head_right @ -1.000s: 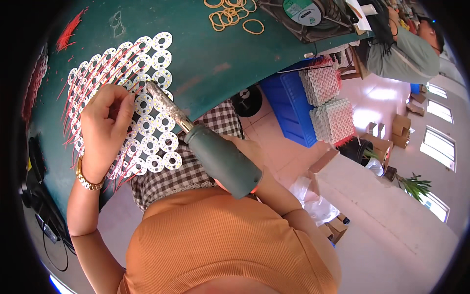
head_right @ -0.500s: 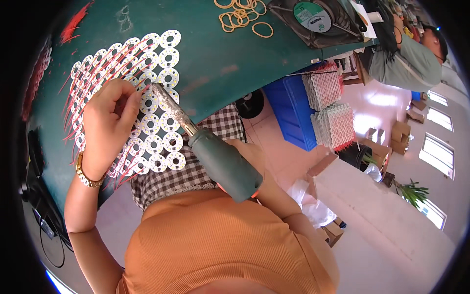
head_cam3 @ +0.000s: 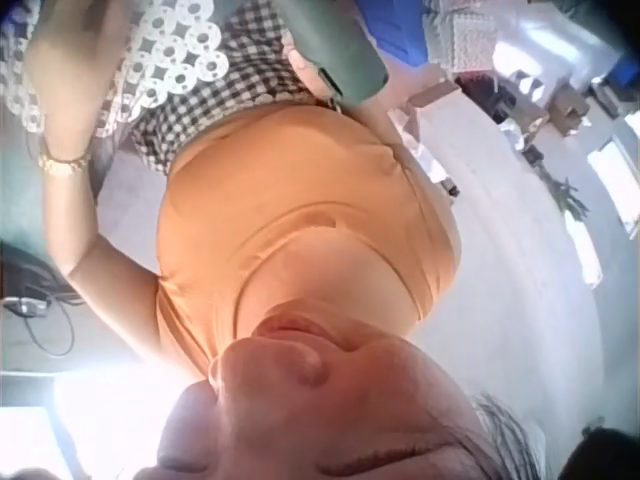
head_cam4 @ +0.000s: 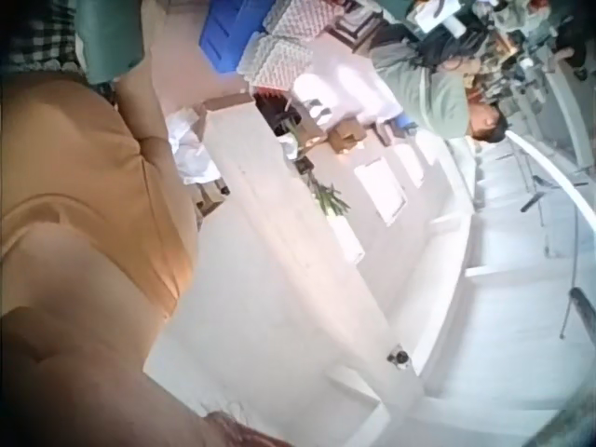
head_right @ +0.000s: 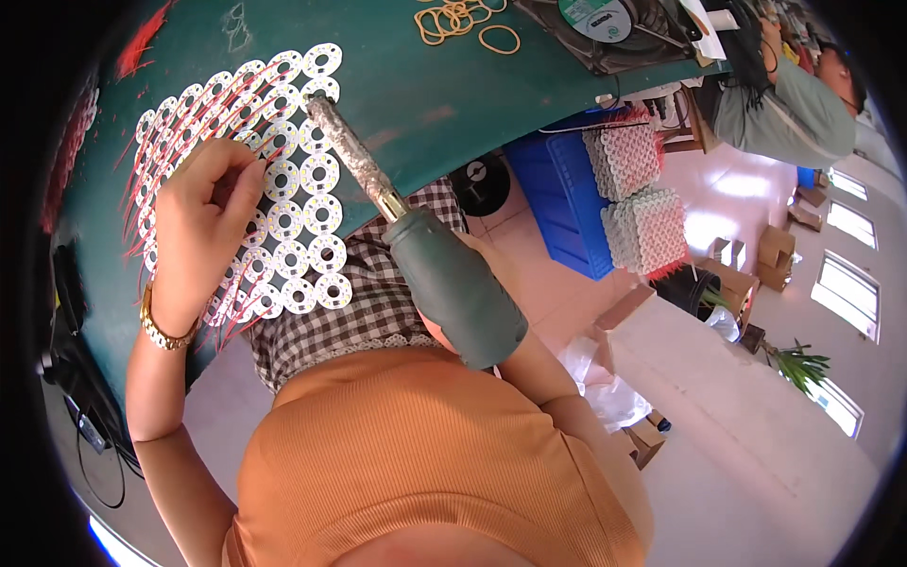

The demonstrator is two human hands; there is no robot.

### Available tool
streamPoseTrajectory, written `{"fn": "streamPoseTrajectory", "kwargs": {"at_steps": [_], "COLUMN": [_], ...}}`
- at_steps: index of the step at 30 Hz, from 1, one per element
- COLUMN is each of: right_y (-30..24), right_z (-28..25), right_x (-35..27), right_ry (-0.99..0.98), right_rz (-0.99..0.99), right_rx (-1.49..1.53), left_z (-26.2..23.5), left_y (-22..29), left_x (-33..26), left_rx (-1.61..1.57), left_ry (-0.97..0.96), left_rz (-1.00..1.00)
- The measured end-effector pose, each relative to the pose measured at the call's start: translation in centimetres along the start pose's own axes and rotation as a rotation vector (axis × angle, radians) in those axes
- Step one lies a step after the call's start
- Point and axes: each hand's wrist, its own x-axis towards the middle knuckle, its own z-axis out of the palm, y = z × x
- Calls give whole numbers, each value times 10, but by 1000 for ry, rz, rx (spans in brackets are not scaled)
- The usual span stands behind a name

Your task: The person inserts wires into a sheet of circular circuit boards and solders them using a soldering iron.

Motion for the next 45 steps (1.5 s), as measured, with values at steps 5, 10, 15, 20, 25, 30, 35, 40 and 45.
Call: {"fn": "streamPoseTrajectory", "kwargs": {"at_steps": [5, 10, 15, 20, 25, 30, 35, 40, 45], "right_y": [10, 24, 65, 71, 30, 8, 83, 81, 14], "right_z": [-2, -5, -2, -3, -5, -4, -2, -2, -7], "right_x": [-3, -10, -15, -25, -10, 1, -11, -19, -9], "right_ry": [-58, -100, -37, 21, -92, -221, -42, -28, -151], "right_rz": [-133, 34, 80, 590, 365, 388, -357, -187, 525], "right_rx": [52, 35, -167, 219, -124, -362, -314, -286, -143], "left_z": [-15, -10, -9, -9, -10, -9, -9, -7, -8], "left_y": [10, 5, 3, 0, 0, -4, -1, -4, -2], "left_x": [-5, -9, -8, -7, -7, -4, -4, -4, -5], "left_rx": [-39, -27, -50, -35, -41, -48, -45, -49, -38], "left_ry": [-25, -73, -93, -98, -111, -136, -149, -133, -134], "left_rz": [57, 4, -6, -17, -37, -46, -63, -51, -67]}}
